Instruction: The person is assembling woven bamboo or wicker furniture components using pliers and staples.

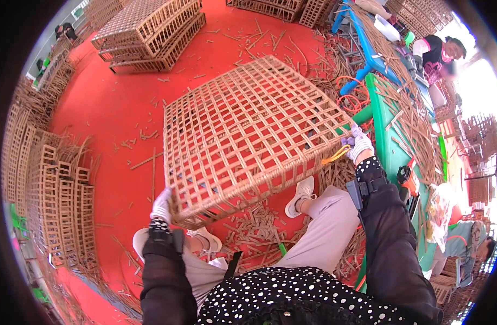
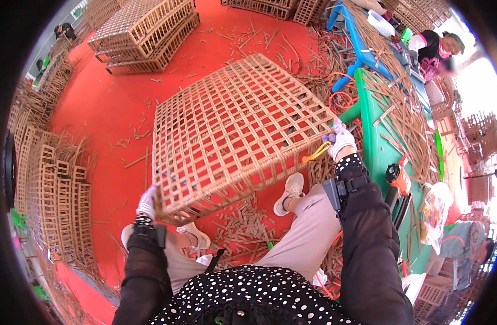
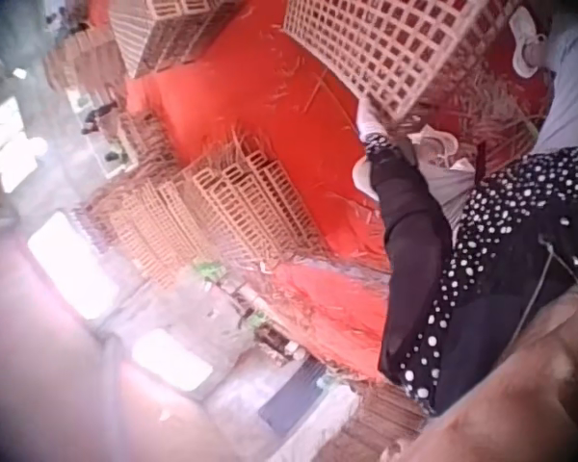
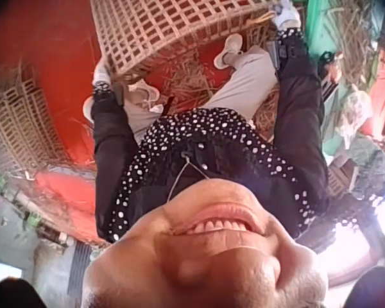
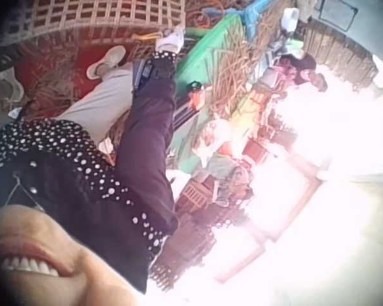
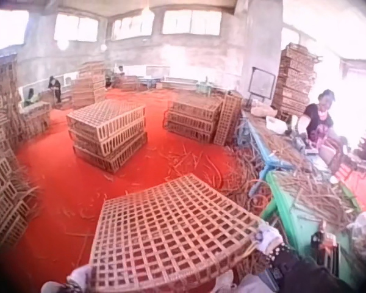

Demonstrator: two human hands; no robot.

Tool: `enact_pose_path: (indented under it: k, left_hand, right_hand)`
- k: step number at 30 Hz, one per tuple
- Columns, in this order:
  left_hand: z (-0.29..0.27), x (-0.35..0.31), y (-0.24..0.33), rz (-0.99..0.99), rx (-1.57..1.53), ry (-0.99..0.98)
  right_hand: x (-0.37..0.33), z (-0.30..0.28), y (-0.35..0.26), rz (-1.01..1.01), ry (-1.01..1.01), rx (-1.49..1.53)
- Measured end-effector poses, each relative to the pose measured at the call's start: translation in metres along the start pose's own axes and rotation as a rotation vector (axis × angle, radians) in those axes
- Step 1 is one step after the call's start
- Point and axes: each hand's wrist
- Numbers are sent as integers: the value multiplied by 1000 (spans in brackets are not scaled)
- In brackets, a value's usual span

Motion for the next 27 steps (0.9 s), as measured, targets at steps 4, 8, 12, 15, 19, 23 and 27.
enact_pose_path:
  k: [4,8,12,15,19,23,27]
  left_hand:
    - [-17,-25,114,258,-57,-239]
    - [-44,-40,183,597,16,244]
    - [-1,-101,125,900,-54,381]
    - [49,-141,18,630,-337,160]
    - [95,-191,-51,524,-581,91]
    - [128,-252,-48,164,-704,51]
    - [127,-225,-67,91,-629,-84]
  right_hand:
    - [-53,-17,6,89,-39,296]
    - [-150,-11,33,340,-177,588]
    - [-250,-14,46,606,-311,737]
    - [-275,-20,65,659,-349,630]
    - [-282,-22,88,655,-374,592]
    - [-297,-20,92,685,-400,592]
    - [-317,-21,95,638,-501,509]
Point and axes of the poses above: each hand's wrist, its own x-axis towards the middle knuckle, its own z-axis out of the palm, y = z × x, and after that the axes turned 8 degrees about y, right-handed
